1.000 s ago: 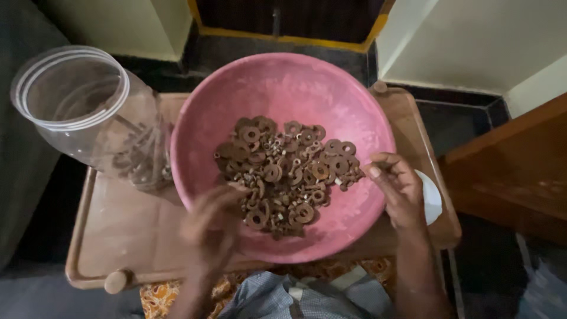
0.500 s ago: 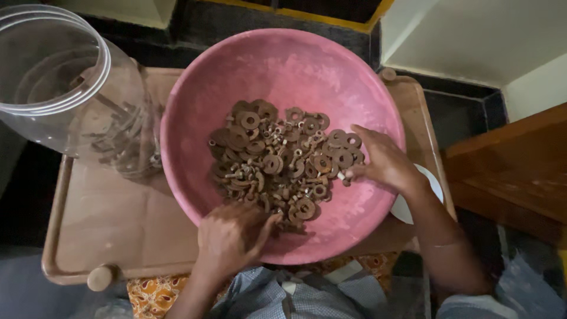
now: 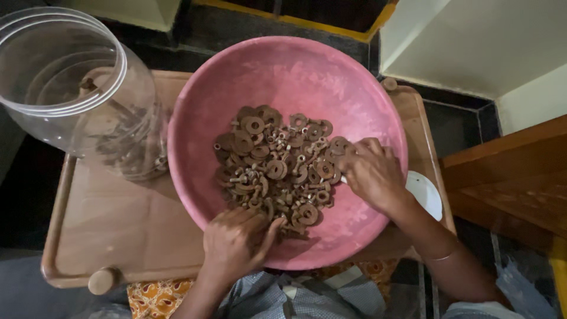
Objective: The person sits and sorts small brown metal washers from a pink bowl into a clear plastic jar. They pick up handfuls of washers, sift through them with their fingers, and transfer the selected pieces into the jar repeatedly.
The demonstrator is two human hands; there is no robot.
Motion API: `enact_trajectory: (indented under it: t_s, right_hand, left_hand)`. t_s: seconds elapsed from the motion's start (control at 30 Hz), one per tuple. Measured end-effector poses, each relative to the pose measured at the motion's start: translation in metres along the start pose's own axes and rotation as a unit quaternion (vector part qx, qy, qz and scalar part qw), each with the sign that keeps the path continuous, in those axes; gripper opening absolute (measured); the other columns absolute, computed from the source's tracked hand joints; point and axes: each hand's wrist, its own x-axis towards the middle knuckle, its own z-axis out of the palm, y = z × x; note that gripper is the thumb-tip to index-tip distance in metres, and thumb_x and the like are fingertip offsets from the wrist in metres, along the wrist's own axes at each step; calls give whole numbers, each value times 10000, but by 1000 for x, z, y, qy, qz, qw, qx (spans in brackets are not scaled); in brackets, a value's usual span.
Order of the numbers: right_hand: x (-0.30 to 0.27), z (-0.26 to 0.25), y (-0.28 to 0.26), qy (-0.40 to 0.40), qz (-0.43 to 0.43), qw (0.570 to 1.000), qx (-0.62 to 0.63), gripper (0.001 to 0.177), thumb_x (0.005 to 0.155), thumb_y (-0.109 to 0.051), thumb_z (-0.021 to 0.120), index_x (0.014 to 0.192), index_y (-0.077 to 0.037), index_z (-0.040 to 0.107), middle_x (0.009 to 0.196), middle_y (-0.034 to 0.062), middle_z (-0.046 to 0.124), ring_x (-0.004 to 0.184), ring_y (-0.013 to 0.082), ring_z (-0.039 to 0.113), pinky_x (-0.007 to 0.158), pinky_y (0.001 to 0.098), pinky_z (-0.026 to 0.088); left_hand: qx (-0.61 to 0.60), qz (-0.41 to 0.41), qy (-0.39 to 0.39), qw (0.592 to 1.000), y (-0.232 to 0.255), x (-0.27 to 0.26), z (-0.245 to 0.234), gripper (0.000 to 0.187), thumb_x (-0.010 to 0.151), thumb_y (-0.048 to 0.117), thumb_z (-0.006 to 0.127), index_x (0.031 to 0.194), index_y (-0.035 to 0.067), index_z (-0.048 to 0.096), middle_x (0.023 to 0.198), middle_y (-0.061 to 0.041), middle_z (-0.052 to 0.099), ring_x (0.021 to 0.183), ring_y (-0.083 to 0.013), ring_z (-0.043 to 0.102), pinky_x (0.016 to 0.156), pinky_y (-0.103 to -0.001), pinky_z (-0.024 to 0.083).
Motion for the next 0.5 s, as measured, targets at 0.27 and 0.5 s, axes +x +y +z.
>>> enact_trajectory:
  t_s: [0.27, 0.5]
  right_hand:
    - [1, 10, -10, -103, -8, 986, -130, 482, 887, -545, 692, 845, -69, 756, 1515, 146, 445, 1457, 315, 295, 1120, 544, 315]
    - [-4, 7, -15, -10, -23, 988, -149, 343, 761, -386, 730, 874, -62, 735, 1447, 196, 497, 1417, 334, 348, 1098, 562, 299]
  left_hand:
    - [11, 10, 19, 1000, -1, -1, 4, 359, 868, 311, 763, 604, 99, 642, 577, -77, 601, 529, -267, 598, 548, -421, 491]
    - [19, 0, 11, 1000, -2, -2, 4, 420, 903, 322, 732, 572, 84, 632, 555, -91, 601, 499, -266, 594, 536, -431, 491]
